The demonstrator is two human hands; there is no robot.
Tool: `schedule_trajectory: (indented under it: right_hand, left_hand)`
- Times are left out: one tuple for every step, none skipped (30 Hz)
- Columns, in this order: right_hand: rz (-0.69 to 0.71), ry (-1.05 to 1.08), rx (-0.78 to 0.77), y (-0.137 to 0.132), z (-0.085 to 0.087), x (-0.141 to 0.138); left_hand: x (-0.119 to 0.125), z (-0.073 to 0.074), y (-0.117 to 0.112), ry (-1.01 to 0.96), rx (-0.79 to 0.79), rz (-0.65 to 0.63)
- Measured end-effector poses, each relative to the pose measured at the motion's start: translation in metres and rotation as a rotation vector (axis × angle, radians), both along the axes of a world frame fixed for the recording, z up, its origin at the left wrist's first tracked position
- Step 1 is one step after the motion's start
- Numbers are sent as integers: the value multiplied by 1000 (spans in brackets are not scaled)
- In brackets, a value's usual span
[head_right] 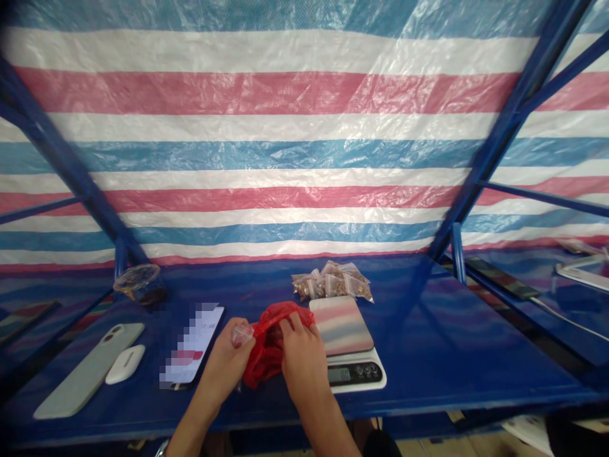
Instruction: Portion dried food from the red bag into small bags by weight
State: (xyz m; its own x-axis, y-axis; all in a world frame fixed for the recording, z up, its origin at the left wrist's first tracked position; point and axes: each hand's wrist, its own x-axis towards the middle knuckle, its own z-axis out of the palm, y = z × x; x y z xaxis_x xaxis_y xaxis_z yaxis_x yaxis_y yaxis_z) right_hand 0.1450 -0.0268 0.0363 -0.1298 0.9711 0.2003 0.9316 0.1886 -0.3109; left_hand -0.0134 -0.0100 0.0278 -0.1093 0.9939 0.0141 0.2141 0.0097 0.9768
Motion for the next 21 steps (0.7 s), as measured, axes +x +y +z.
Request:
schedule_trajectory:
  right_hand:
    - [10,3,8,0,-1,0]
    - [21,9,16,0,-1,1]
    - [34,19,23,0,-1,2]
    - [47,31,26,0,-1,2]
    - [57,43,27,0,-1,3]
    - [66,55,24,-1,0,3]
    - [71,65,18,-1,0,2]
    - [72,73,9,-2,1,2]
    - [68,80,2,-2,1,1]
    - [62,85,-3,-3,1,0]
    - [58,91,-6,-3,1,-1]
    - [55,99,-10,-3,0,-2]
    - [52,109,-14,-3,0,-4]
    - [48,120,-19,-3,0,-5]
    - [42,131,-24,-2,-1,-6]
    - [35,142,-27,-2,-1,-7]
    - [25,155,-27,-2,-1,-8]
    - [14,171,-24,-2,0,-8]
    - [7,189,-22,-3,1,-8]
    - [7,208,-22,-3,1,-8]
    - [15,227,-25,-3,2,-7]
  left_hand:
    - [0,0,0,1,-8,12]
    - [-1,-1,0,-7,-11,25]
    - [-1,-1,0,-23,-10,38]
    - [-2,-1,-1,-45,-9,50]
    - [-2,-1,-1,-69,-12,63]
    - [-2,-1,-2,-100,-20,77]
    - [-3,0,-2,-141,-30,92]
    - [-2,1,-3,-192,-42,107]
    - [-2,1,-4,-249,-51,124]
    - [-2,2,-4,-307,-57,139]
    - [-1,3,-5,-359,-61,152]
    - [0,4,-5,-401,-65,162]
    - [1,4,-6,-435,-70,167]
    - [2,4,-6,-464,-77,168]
    - [3,5,-6,-495,-84,164]
    - [3,5,-5,-528,-90,160]
    - [4,4,-5,-560,-94,157]
    - [4,4,-4,-590,-96,156]
    - [4,4,-3,-613,-96,158]
    - [5,4,-2,-629,-94,163]
    - [5,3,-2,-638,-90,172]
